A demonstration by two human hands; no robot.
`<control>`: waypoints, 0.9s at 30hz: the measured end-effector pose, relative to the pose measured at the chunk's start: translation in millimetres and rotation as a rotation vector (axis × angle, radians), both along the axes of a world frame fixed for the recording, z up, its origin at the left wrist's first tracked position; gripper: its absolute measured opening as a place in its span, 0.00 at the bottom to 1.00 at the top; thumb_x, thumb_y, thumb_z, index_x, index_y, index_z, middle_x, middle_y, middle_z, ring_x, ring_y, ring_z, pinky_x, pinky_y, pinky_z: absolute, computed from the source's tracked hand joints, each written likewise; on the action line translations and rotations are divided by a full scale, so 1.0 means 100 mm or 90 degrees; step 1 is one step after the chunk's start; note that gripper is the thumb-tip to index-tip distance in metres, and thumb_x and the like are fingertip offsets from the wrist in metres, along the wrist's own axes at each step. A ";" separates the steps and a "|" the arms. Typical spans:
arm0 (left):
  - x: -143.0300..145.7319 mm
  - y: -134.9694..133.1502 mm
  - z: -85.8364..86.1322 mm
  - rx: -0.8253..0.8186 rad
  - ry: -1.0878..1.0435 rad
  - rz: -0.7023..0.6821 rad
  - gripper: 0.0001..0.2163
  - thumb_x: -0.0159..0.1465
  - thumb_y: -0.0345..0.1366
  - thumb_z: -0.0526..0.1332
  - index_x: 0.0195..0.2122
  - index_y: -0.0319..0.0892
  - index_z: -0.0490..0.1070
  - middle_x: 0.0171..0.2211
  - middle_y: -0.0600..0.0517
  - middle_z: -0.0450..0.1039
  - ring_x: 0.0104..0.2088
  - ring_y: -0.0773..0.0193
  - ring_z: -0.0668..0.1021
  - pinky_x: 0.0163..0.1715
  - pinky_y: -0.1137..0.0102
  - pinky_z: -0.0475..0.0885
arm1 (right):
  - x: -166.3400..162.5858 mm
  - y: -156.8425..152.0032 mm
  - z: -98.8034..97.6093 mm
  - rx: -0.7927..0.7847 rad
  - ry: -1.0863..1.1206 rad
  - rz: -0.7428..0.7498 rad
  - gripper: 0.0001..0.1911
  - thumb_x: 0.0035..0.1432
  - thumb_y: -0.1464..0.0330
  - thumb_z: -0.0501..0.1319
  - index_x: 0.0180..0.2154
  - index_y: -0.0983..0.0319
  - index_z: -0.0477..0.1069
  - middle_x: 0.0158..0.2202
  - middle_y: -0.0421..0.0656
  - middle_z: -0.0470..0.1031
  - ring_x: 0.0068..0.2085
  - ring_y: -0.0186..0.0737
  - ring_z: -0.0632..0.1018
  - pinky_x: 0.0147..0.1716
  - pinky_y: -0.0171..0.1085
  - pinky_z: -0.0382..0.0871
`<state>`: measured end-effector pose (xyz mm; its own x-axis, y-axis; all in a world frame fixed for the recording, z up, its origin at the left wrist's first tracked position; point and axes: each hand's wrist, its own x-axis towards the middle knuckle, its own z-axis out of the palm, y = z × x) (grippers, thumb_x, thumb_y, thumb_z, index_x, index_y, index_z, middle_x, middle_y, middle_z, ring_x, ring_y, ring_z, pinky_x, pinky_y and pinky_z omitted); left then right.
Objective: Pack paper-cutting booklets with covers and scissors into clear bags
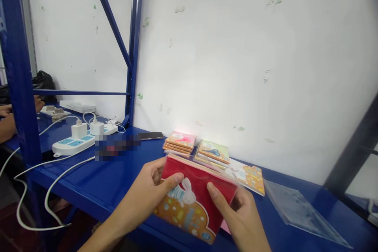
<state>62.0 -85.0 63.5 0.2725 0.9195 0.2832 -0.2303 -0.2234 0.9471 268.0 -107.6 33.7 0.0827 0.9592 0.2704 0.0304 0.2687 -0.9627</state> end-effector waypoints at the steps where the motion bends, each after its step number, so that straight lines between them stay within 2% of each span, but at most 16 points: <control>1: 0.02 0.01 -0.01 -0.007 -0.011 0.004 0.20 0.55 0.43 0.75 0.48 0.44 0.82 0.44 0.49 0.85 0.44 0.44 0.85 0.45 0.58 0.80 | 0.00 0.01 -0.01 0.003 -0.011 -0.006 0.26 0.55 0.48 0.70 0.46 0.61 0.81 0.51 0.51 0.82 0.53 0.61 0.80 0.53 0.52 0.76; 6: -0.07 0.14 -0.05 -0.007 -0.060 0.072 0.24 0.56 0.45 0.74 0.52 0.41 0.78 0.46 0.45 0.84 0.42 0.46 0.85 0.40 0.62 0.81 | 0.11 0.04 -0.01 0.063 -0.071 0.082 0.34 0.55 0.51 0.71 0.58 0.60 0.74 0.57 0.51 0.78 0.60 0.57 0.75 0.59 0.49 0.70; 8: -0.18 0.24 -0.05 -0.002 -0.083 0.108 0.24 0.57 0.45 0.74 0.53 0.41 0.77 0.47 0.44 0.84 0.43 0.48 0.85 0.41 0.64 0.80 | 0.19 0.10 0.06 0.093 -0.133 0.062 0.30 0.59 0.51 0.68 0.58 0.58 0.74 0.56 0.49 0.79 0.58 0.54 0.77 0.57 0.47 0.71; 9: -0.23 0.29 -0.05 -0.005 -0.091 0.122 0.24 0.57 0.45 0.73 0.53 0.41 0.76 0.46 0.44 0.84 0.43 0.48 0.85 0.41 0.64 0.80 | 0.23 0.16 0.10 0.104 -0.196 0.040 0.25 0.63 0.51 0.64 0.56 0.57 0.75 0.54 0.48 0.80 0.56 0.52 0.78 0.56 0.46 0.71; 11: -0.33 0.38 -0.06 -0.019 -0.106 0.150 0.25 0.57 0.45 0.73 0.53 0.41 0.75 0.45 0.44 0.85 0.42 0.49 0.85 0.40 0.64 0.80 | 0.27 0.35 0.20 0.109 -0.405 0.004 0.18 0.70 0.54 0.56 0.48 0.56 0.79 0.49 0.46 0.82 0.51 0.49 0.80 0.51 0.44 0.72; 13: -0.39 0.47 -0.10 -0.027 -0.122 0.195 0.24 0.56 0.45 0.74 0.50 0.40 0.76 0.42 0.45 0.85 0.39 0.51 0.86 0.38 0.65 0.79 | 0.23 0.59 0.27 0.087 -0.669 -0.014 0.19 0.74 0.61 0.49 0.44 0.57 0.79 0.44 0.45 0.84 0.46 0.47 0.82 0.45 0.41 0.72; 15: -0.40 0.55 -0.17 -0.022 -0.131 0.241 0.22 0.54 0.44 0.75 0.47 0.39 0.76 0.39 0.46 0.85 0.37 0.52 0.86 0.37 0.66 0.78 | 0.13 0.84 0.27 0.052 -0.772 -0.014 0.16 0.72 0.65 0.53 0.40 0.59 0.79 0.41 0.47 0.84 0.45 0.49 0.82 0.43 0.41 0.71; 18: -0.35 0.62 -0.30 -0.006 -0.127 0.259 0.22 0.56 0.45 0.73 0.47 0.38 0.76 0.37 0.47 0.85 0.35 0.53 0.85 0.37 0.66 0.77 | -0.09 1.14 0.17 -0.004 -0.866 -0.019 0.11 0.67 0.63 0.62 0.39 0.64 0.79 0.42 0.50 0.82 0.46 0.51 0.81 0.46 0.45 0.72; 21: -0.29 0.65 -0.38 0.009 -0.109 0.258 0.22 0.58 0.49 0.70 0.46 0.37 0.75 0.36 0.47 0.84 0.35 0.52 0.85 0.38 0.65 0.76 | -0.25 1.30 0.06 -0.041 -0.936 -0.025 0.13 0.67 0.62 0.65 0.47 0.64 0.76 0.49 0.48 0.79 0.49 0.47 0.80 0.50 0.50 0.74; 27: -0.28 0.61 -0.32 0.074 -0.032 0.297 0.17 0.60 0.50 0.68 0.40 0.40 0.74 0.36 0.50 0.82 0.38 0.54 0.82 0.39 0.67 0.74 | -0.27 1.47 0.02 -0.023 -0.949 0.007 0.16 0.68 0.63 0.64 0.54 0.62 0.73 0.53 0.47 0.76 0.48 0.45 0.80 0.47 0.48 0.77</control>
<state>33.7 -23.7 31.5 -0.1780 0.9021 0.3932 -0.1256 -0.4171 0.9001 241.1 39.3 35.3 -0.2487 0.9658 0.0738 0.9659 0.2529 -0.0547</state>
